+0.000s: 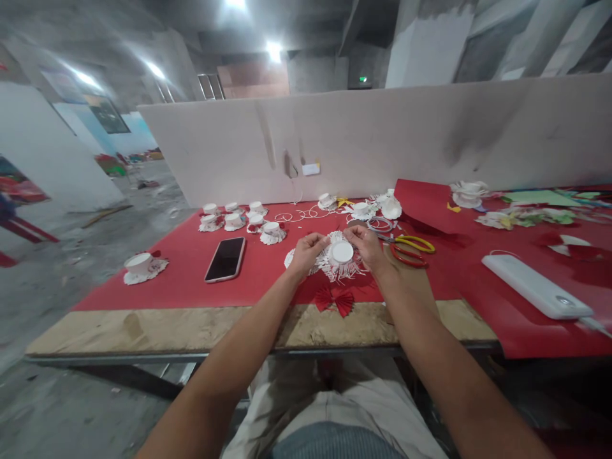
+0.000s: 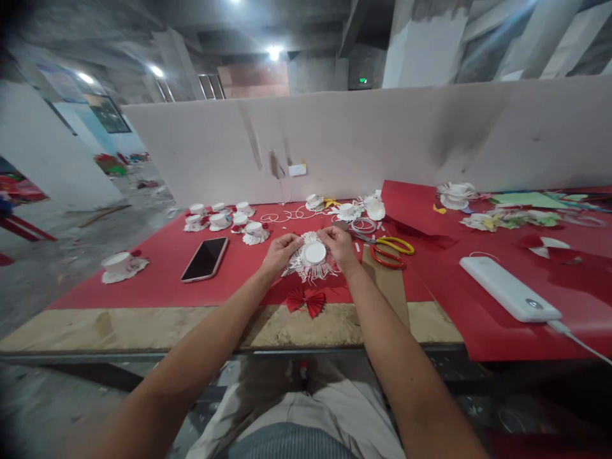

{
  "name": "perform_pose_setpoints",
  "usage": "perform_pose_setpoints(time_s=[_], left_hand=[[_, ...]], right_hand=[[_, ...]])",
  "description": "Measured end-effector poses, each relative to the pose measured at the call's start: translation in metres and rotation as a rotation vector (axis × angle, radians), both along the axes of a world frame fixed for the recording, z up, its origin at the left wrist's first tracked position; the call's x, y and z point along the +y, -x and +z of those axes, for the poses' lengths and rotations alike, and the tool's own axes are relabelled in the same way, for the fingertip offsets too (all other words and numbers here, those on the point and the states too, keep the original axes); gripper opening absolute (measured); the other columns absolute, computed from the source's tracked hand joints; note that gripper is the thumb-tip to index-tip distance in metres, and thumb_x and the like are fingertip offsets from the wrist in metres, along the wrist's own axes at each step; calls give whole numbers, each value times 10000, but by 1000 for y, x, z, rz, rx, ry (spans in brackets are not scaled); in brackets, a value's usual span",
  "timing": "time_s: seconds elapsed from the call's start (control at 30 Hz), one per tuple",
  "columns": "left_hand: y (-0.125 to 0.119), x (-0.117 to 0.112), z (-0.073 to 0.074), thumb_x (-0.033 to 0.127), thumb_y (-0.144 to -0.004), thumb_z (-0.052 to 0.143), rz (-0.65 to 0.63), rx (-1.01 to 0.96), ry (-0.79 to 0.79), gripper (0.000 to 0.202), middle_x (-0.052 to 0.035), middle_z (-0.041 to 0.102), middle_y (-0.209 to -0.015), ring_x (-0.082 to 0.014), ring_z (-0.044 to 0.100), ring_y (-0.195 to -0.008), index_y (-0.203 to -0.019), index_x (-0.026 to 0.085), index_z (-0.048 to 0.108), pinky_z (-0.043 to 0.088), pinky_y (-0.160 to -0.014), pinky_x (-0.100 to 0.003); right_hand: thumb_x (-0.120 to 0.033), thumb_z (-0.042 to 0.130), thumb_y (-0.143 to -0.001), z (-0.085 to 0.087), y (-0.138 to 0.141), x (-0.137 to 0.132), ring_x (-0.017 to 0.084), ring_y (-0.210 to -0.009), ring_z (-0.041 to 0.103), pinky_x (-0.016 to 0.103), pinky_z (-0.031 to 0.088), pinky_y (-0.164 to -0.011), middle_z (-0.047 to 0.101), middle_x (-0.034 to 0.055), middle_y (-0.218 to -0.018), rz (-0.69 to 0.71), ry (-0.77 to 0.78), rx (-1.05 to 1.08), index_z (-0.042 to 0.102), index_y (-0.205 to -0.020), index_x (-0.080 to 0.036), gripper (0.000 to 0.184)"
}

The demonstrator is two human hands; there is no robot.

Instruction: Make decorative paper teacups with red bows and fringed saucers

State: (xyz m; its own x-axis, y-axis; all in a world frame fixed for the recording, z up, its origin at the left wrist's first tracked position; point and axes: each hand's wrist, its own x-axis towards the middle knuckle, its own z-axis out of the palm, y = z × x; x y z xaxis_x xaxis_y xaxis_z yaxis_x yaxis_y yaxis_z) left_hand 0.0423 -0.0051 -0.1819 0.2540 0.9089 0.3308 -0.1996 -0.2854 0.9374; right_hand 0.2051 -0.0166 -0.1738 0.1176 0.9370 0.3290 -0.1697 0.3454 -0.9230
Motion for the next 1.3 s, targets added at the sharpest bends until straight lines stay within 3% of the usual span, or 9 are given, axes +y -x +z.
perform_pose_setpoints(time_s=[0.2, 0.4, 0.67, 0.9, 1.3], left_hand=[[0, 0, 1, 440, -616, 737, 31, -50, 20, 336, 39, 519, -562, -64, 397, -489, -698, 141, 609, 291, -472, -203], [2, 1, -1, 449, -611, 739, -37, -32, 80, 346, 37, 529, -553, -60, 409, -459, -691, 139, 609, 298, -459, -205], [0, 5, -4, 449, -619, 739, -31, -62, 72, 355, 27, 550, -578, -64, 441, -484, -719, 129, 620, 328, -469, -194], [2, 5, -4, 430, -605, 758, -94, -63, 89, 358, 18, 589, -617, -78, 485, -516, -747, 132, 618, 369, -510, -209], [0, 7, -5, 410, -618, 753, -25, -88, 43, 317, 32, 560, -590, -63, 444, -517, -705, 130, 631, 318, -505, -192]], right_hand=[[-492, 736, -580, -3, 1, 2, 104, -559, 433, 252, 357, -553, 533, -44, -595, -3, 6, 9, 571, -667, -196, 350], [-462, 761, -567, 0, 1, -5, 118, -559, 482, 257, 373, -539, 603, -13, -632, 133, 54, -65, 645, -704, -179, 335], [-513, 748, -568, -2, 2, -2, 89, -479, 382, 248, 301, -480, 501, -50, -514, 74, 51, -82, 575, -582, -191, 366], [-558, 701, -623, -4, 6, -5, 95, -496, 396, 242, 295, -466, 498, -38, -540, 104, 38, -133, 570, -594, -188, 393], [-572, 676, -627, -5, 0, 3, 70, -466, 297, 234, 238, -451, 370, -69, -466, -190, -22, -150, 469, -491, -181, 462]])
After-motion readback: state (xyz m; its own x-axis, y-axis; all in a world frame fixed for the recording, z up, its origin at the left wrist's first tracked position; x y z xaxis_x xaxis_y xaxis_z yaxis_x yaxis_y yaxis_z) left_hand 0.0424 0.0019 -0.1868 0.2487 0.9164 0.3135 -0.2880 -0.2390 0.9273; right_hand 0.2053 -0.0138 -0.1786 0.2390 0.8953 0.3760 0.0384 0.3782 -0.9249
